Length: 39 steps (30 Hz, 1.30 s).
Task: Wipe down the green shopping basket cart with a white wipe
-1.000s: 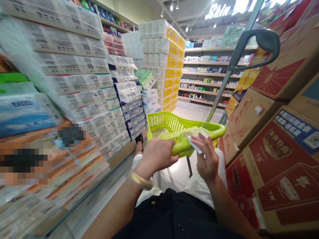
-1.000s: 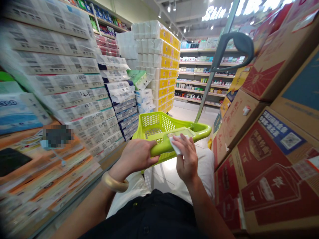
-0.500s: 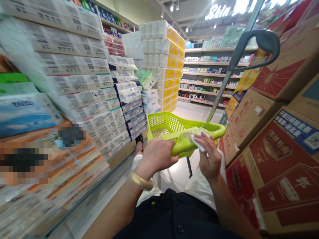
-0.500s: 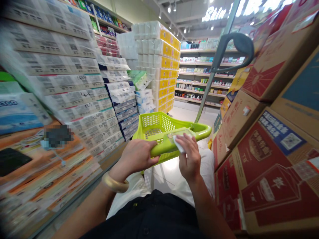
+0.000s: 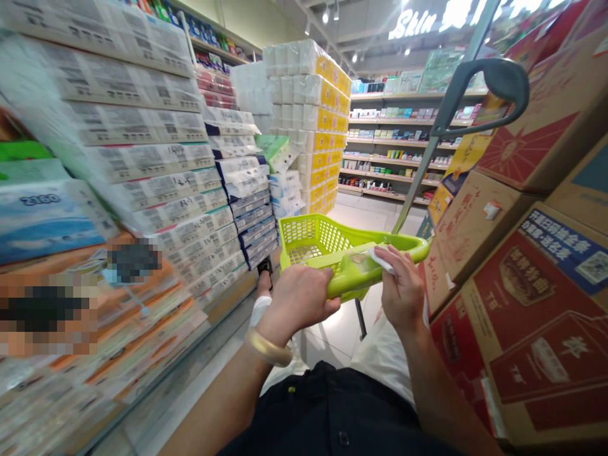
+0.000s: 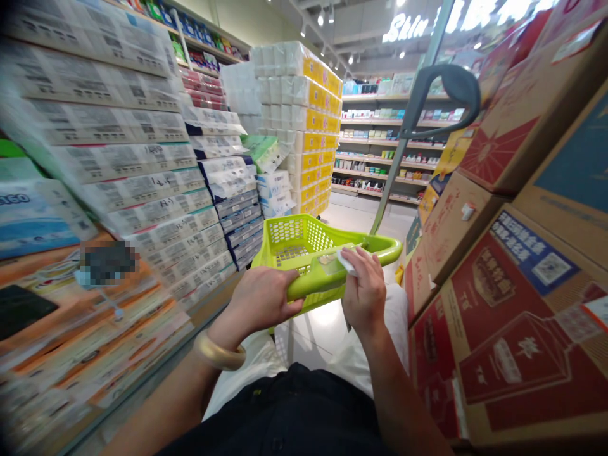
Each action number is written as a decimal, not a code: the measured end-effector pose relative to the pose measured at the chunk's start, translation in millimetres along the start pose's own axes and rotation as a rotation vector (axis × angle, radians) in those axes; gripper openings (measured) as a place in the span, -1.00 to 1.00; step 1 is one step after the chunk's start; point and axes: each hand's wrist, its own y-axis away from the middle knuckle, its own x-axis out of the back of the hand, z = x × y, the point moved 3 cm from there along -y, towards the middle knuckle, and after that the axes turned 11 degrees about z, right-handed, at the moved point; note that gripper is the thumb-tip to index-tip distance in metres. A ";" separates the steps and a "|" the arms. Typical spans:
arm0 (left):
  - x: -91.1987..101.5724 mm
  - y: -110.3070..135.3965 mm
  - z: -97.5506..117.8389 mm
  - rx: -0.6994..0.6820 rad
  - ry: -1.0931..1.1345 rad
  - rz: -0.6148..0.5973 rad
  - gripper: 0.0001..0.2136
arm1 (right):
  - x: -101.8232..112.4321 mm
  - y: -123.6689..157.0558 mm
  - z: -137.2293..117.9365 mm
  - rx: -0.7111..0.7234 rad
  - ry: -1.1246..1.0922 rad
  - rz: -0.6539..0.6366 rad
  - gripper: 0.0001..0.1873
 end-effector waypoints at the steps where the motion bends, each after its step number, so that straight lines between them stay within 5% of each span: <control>1: -0.1 -0.3 0.5 0.002 -0.001 -0.003 -0.65 | -0.7 -1.3 -1.4 -0.004 0.008 -0.014 -0.64; 8: 1.6 -0.9 1.7 -0.019 0.025 -0.004 -0.65 | -16.0 -4.9 -28.2 0.130 -0.082 -0.303 -0.62; 14: 1.3 -1.2 2.1 -0.029 0.004 0.002 -0.65 | -7.0 -23.4 13.6 -0.044 0.080 -0.128 -0.67; 22: 2.0 -3.8 -5.0 -0.070 0.017 0.006 -0.63 | -9.0 -11.1 4.6 0.016 0.003 -0.166 -0.68; 29: 1.3 -3.2 -23.1 -0.051 0.012 0.047 -0.49 | 8.5 -20.4 50.7 -0.135 0.125 0.044 -0.71; 35: 0.1 -2.7 -42.6 -0.033 0.019 0.066 -0.47 | -5.6 -5.2 26.1 -0.061 0.053 -0.020 -0.69; 39: 1.3 -0.8 -53.9 -0.036 0.057 0.080 -0.49 | -7.3 -9.3 32.8 -0.082 0.089 -0.007 -0.70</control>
